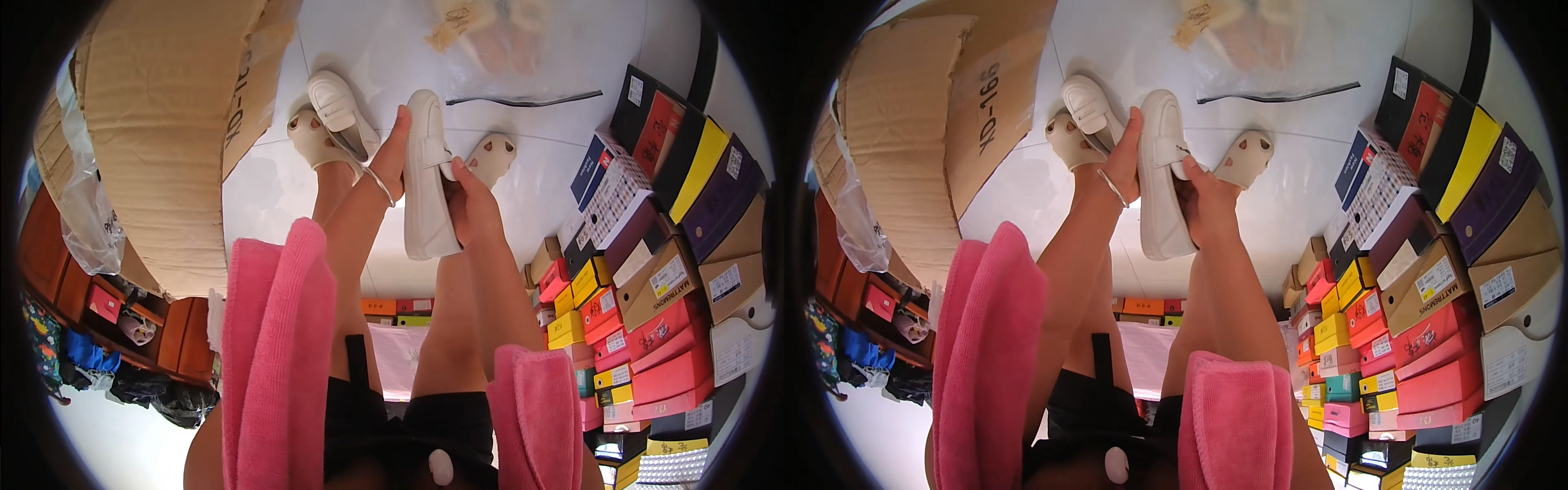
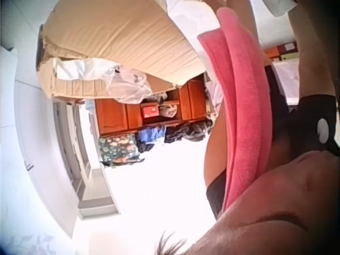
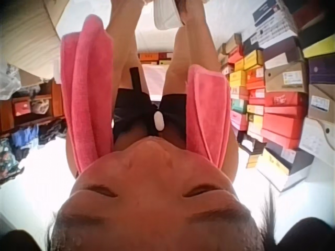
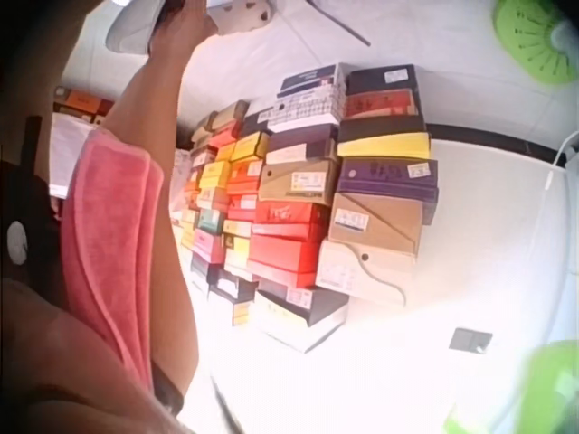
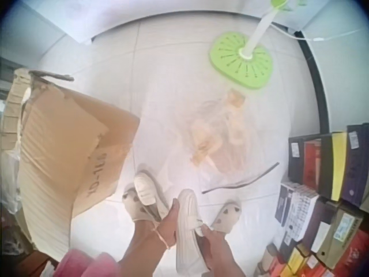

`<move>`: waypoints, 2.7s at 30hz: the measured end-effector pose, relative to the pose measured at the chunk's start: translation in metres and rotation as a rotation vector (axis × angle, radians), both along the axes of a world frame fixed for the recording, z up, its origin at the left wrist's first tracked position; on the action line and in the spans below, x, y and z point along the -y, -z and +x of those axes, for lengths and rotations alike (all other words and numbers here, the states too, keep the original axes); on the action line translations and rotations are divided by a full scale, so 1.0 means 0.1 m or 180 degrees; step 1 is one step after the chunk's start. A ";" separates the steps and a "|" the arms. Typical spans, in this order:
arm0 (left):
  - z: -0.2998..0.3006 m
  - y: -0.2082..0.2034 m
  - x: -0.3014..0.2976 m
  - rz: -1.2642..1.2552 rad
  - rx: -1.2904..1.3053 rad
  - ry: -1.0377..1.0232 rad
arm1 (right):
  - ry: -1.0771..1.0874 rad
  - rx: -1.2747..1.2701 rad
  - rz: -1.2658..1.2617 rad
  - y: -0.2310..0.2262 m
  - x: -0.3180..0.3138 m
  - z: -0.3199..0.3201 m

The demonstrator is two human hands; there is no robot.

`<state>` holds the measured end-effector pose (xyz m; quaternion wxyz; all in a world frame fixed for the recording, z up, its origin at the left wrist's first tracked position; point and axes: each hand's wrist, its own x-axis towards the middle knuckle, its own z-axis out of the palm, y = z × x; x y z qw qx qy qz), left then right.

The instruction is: The person unpacks a cardboard box filled with various shoes wrapped in plastic bags. They remove several pairs of shoes, including white loafers, white slides, and black shoes, inspecting them briefly before placing them on the floor or into a yellow shoe box.

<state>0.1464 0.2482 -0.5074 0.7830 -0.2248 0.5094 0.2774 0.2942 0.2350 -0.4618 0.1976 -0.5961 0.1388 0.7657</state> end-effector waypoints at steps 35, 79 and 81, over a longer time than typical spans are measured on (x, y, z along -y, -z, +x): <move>-0.13 -0.65 0.30 0.0546 -0.1460 0.0514 | 0.0968 -0.1220 0.0350 0.07 0.60 0.34; -0.26 -0.84 0.82 -0.0033 -0.2276 -0.0348 | -0.4491 0.1817 0.2049 1.73 0.57 -1.37; -0.29 -0.85 0.81 -0.0055 -0.2232 -0.0359 | -0.4840 0.1920 0.1964 1.71 0.61 -1.38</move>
